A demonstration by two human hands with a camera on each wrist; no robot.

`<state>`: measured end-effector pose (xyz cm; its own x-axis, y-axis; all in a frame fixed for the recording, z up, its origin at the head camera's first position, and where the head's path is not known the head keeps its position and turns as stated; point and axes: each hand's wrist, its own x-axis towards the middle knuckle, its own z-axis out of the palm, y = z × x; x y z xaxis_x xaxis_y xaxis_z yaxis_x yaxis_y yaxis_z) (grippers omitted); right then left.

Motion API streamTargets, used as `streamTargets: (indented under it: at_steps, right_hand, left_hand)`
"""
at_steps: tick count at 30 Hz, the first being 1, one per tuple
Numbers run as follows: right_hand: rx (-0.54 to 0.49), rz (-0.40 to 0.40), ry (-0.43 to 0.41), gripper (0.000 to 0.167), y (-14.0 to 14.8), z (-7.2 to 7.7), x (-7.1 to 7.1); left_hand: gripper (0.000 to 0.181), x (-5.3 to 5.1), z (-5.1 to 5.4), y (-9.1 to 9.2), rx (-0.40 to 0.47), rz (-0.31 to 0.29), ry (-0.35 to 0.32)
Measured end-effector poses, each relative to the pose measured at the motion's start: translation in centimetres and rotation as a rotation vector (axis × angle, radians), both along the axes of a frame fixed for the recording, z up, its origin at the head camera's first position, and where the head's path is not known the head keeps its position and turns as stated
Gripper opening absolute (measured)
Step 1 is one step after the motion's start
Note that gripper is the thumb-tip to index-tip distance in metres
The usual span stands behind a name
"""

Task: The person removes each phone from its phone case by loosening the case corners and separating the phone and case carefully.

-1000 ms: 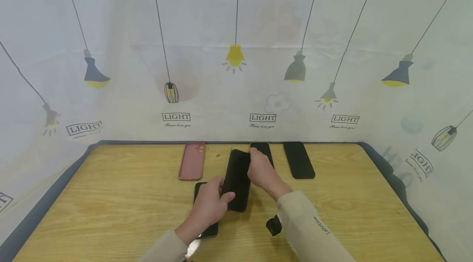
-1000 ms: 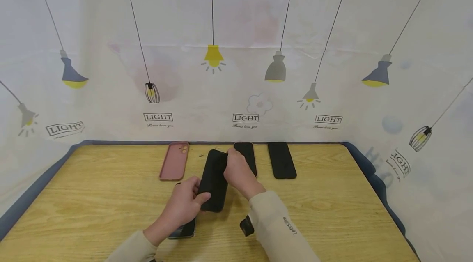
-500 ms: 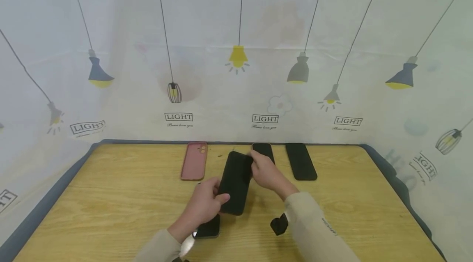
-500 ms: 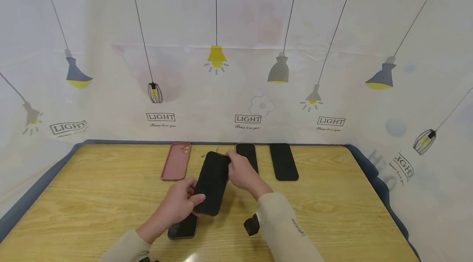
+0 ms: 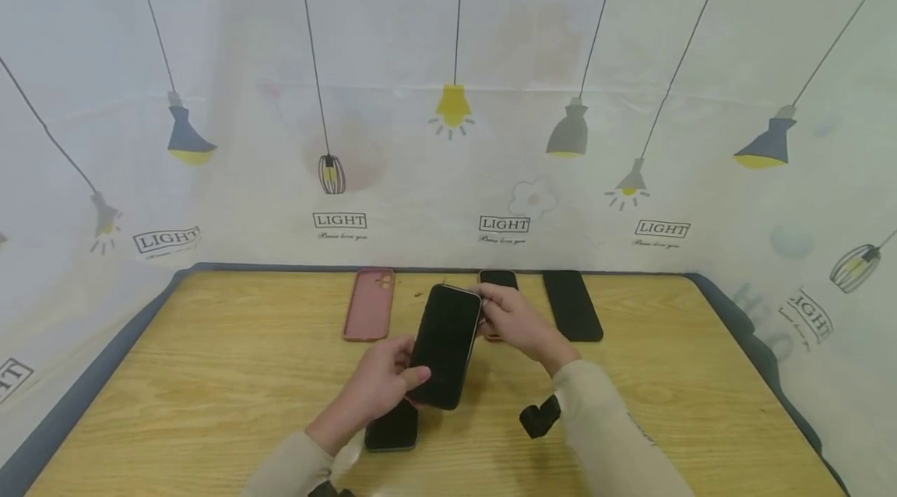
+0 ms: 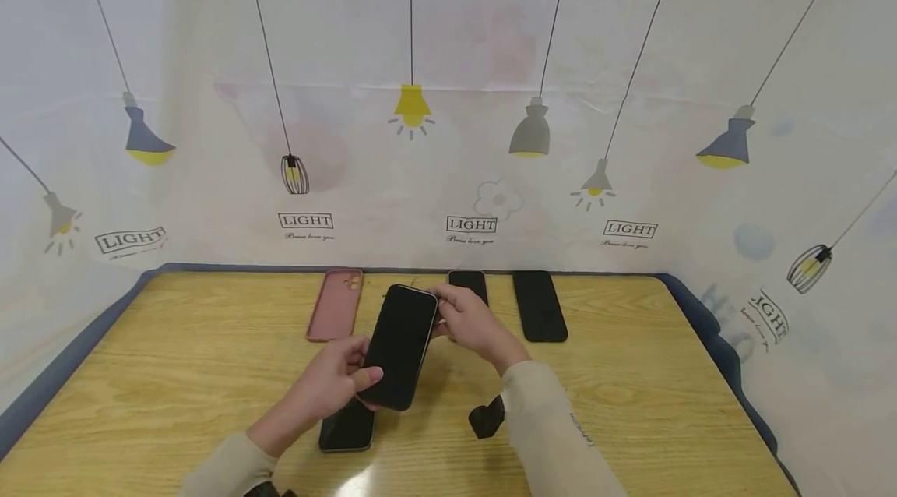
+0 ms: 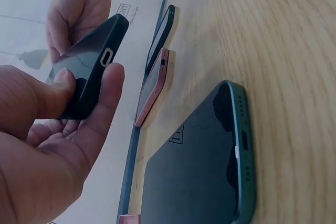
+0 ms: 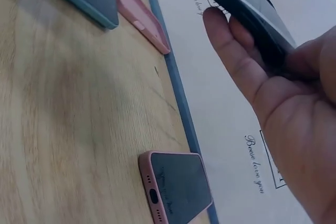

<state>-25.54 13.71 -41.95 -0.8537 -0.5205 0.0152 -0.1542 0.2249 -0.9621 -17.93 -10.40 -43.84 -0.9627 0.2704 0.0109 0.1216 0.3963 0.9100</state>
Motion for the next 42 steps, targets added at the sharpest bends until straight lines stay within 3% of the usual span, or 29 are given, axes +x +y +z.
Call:
streamTargets:
  at_steps: [4,9,18,24,33,42]
  right_hand:
    - [-0.086,0.017,-0.070,0.036,0.4,-0.2,-0.2]
    - [-0.168,0.024,-0.127,0.036,0.5,-0.6,-0.3]
    - [-0.187,-0.103,-0.135,0.038,-0.2,-1.5,0.0]
    - [-0.223,-0.115,-0.118,0.037,-1.1,-2.2,0.8]
    - [-0.150,-0.108,-0.046,0.032,-1.7,-2.7,2.1]
    - [-0.012,-0.070,0.046,0.027,-2.0,-2.6,2.9]
  left_hand:
    - [0.018,-0.5,-0.2,-0.3,0.064,-0.037,-0.049]
    - [0.009,-0.8,-0.6,-0.4,0.145,-0.074,-0.103]
    - [0.008,-1.0,-0.3,-0.3,0.139,-0.016,-0.101]
    - [0.009,-1.5,-0.4,0.1,0.200,0.041,-0.113]
    - [0.007,-2.3,-0.2,0.6,0.223,0.127,-0.143]
    - [0.010,-2.8,-0.1,1.0,0.245,0.187,-0.107]
